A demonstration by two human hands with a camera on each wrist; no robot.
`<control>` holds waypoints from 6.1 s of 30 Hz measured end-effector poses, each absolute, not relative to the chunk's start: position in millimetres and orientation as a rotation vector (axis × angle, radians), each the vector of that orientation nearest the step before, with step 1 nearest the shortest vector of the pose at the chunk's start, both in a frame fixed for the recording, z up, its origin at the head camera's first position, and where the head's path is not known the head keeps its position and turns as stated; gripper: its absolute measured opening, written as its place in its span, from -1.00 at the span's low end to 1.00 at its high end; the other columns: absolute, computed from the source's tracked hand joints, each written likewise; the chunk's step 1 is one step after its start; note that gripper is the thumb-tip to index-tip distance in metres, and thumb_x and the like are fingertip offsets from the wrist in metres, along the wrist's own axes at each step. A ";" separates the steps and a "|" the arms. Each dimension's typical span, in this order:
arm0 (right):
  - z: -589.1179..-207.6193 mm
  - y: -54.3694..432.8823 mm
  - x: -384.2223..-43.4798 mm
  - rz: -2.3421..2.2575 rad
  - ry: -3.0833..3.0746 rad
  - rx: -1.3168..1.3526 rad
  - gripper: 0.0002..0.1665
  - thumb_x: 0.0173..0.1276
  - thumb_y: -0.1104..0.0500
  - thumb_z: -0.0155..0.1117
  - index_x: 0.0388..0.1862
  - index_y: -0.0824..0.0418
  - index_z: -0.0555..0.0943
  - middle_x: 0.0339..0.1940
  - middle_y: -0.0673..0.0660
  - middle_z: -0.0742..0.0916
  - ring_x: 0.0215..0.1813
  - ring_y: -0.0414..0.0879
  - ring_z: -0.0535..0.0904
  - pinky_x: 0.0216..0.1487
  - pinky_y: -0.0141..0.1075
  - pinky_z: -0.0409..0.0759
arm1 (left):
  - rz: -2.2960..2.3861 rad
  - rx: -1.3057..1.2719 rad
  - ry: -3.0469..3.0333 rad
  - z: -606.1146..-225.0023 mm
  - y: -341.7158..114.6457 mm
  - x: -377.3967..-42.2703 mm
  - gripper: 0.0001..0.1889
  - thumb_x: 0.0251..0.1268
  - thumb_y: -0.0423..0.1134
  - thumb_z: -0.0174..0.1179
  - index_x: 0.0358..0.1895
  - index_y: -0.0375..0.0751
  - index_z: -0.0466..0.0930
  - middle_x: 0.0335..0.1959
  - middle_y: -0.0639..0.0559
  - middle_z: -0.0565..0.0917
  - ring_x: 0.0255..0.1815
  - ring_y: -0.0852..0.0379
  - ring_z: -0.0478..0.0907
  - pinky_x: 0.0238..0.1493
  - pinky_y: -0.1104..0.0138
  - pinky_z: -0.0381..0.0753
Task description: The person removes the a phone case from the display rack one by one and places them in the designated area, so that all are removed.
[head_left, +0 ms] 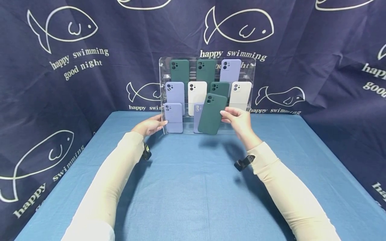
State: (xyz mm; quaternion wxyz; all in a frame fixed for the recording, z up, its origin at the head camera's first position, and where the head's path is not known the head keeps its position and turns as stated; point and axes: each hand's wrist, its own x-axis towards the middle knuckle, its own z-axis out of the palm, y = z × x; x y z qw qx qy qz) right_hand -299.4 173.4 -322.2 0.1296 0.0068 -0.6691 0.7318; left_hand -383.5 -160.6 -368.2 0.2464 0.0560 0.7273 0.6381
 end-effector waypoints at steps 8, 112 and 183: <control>-334.1 153.4 -299.8 2.186 -1.987 0.012 -0.84 0.26 0.38 0.34 -0.19 0.39 0.59 -0.48 -0.07 0.72 -0.47 -0.25 0.70 -0.03 -0.13 0.75 | 1.755 0.078 1.986 -367.4 -160.3 -384.8 -0.25 0.51 -0.37 -0.08 0.57 -0.18 -0.34 0.61 -0.09 -0.18 0.61 0.01 -0.20 0.64 0.21 -0.16; -401.9 -2.4 -325.3 2.081 -2.587 -0.602 -0.88 0.05 0.47 0.46 -0.45 0.37 0.66 -0.68 0.11 0.56 -0.66 -0.14 0.50 -0.52 -0.29 0.77 | 1.794 -0.032 1.921 -360.8 -162.5 -391.8 -0.26 0.53 -0.40 -0.15 0.57 -0.11 -0.39 0.61 -0.04 -0.15 0.60 0.07 -0.17 0.63 0.28 -0.12; -347.3 48.8 -319.3 2.412 -2.240 -0.309 -0.56 0.23 0.29 0.39 0.12 0.29 0.63 0.04 0.31 0.72 0.05 0.17 0.68 0.27 -0.01 0.60 | 1.794 0.001 1.906 -369.8 -163.8 -387.3 -0.24 0.53 -0.36 -0.13 0.57 -0.11 -0.44 0.61 -0.06 -0.32 0.61 0.03 -0.32 0.64 0.21 -0.17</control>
